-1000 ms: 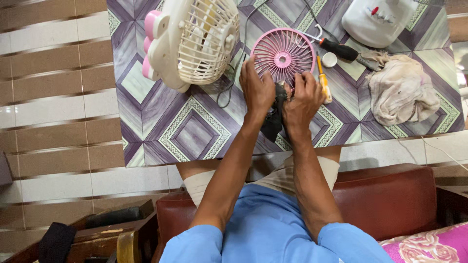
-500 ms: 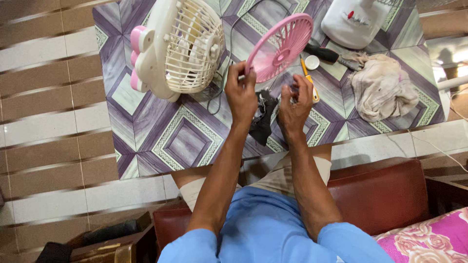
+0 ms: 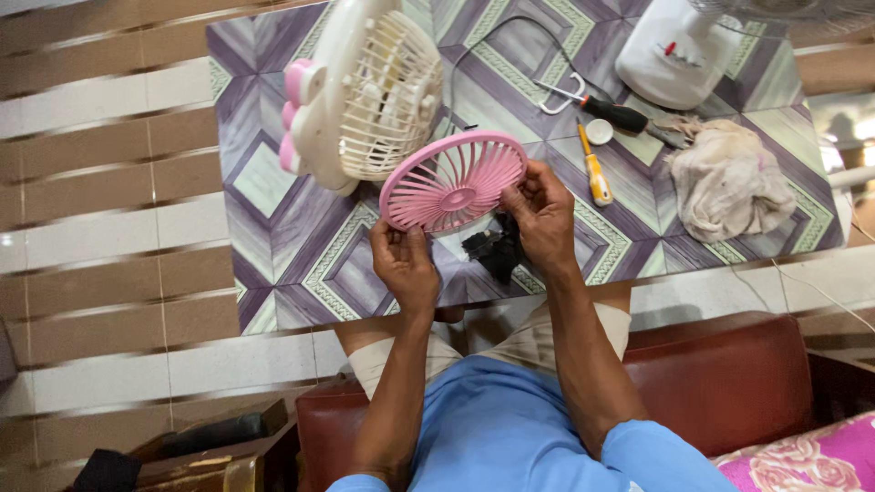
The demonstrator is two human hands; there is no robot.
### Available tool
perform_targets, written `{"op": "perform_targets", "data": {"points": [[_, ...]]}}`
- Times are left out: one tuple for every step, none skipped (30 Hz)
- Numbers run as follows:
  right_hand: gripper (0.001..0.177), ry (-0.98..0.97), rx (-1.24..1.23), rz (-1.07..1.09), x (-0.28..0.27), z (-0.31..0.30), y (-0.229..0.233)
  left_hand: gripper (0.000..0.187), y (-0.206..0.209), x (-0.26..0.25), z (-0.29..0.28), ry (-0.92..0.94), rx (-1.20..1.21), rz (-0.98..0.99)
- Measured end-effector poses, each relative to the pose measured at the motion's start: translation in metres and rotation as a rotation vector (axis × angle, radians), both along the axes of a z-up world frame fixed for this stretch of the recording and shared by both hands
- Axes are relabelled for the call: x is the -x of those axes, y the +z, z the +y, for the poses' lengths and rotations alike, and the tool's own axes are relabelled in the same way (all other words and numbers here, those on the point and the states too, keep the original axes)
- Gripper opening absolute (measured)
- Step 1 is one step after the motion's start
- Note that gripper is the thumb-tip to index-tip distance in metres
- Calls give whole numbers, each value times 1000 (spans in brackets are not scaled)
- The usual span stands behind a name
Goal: The person assembles a small white electric fan by attaching a pink bow-shaped accessory and a pink front grille to the fan body. They use a yellow-handled screwdriver to secure the parts and then test the fan by turning it on.
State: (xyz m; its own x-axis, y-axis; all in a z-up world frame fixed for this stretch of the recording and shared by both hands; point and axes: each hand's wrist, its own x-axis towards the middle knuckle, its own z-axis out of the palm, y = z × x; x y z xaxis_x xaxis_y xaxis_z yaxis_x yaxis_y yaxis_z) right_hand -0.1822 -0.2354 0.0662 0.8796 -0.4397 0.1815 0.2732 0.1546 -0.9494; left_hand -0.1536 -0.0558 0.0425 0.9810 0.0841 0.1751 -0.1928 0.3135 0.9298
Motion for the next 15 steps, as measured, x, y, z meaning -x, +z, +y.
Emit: {"op": "perform_targets", "data": {"points": [[30, 8, -6, -5, -4, 4, 0, 32, 1, -1, 6, 21, -23, -4], [30, 16, -13, -9, -7, 8, 0, 34, 3, 0, 11, 17, -36, -4], [28, 16, 10, -8, -11, 10, 0, 36, 5, 1, 16, 13, -48, -7], [26, 16, 32, -7, -14, 11, 2, 38, 7, 1, 20, 8, -59, -10], [24, 16, 57, -7, -16, 11, 4, 38, 10, -1, 24, 55, -129, -85], [21, 39, 46, -15, -18, 12, 7, 38, 13, -4, 28, 102, -198, -160], [17, 62, 36, -21, -18, 13, 9, 39, 15, -6, 33, 151, -268, -233], [14, 86, 27, -26, -19, 14, 11, 40, 17, -12, 37, 228, -256, -237], [14, 84, 21, -37, -20, 15, 12, 42, 19, -23, 41, 305, -242, -242], [15, 82, 16, -47, -22, 17, 12, 44, 20, -34, 44, 382, -228, -247], [15, 77, 11, -56, -23, 19, 13, 44, 21, -43, 50, 396, -275, -238], [15, 73, -26, -68, -26, 21, 12, 44, 22, -54, 55, 410, -322, -228], [16, 68, -63, -77, -29, 23, 10, 45, 22, -64, 59, 422, -370, -217], [17, 63, -100, -86, -32, 26, 7, 48, 22, -76, 61, 346, -379, -144], [17, 86, -196, -99, -35, 28, 4, 52, 22, -89, 61, 268, -388, -75]]}}
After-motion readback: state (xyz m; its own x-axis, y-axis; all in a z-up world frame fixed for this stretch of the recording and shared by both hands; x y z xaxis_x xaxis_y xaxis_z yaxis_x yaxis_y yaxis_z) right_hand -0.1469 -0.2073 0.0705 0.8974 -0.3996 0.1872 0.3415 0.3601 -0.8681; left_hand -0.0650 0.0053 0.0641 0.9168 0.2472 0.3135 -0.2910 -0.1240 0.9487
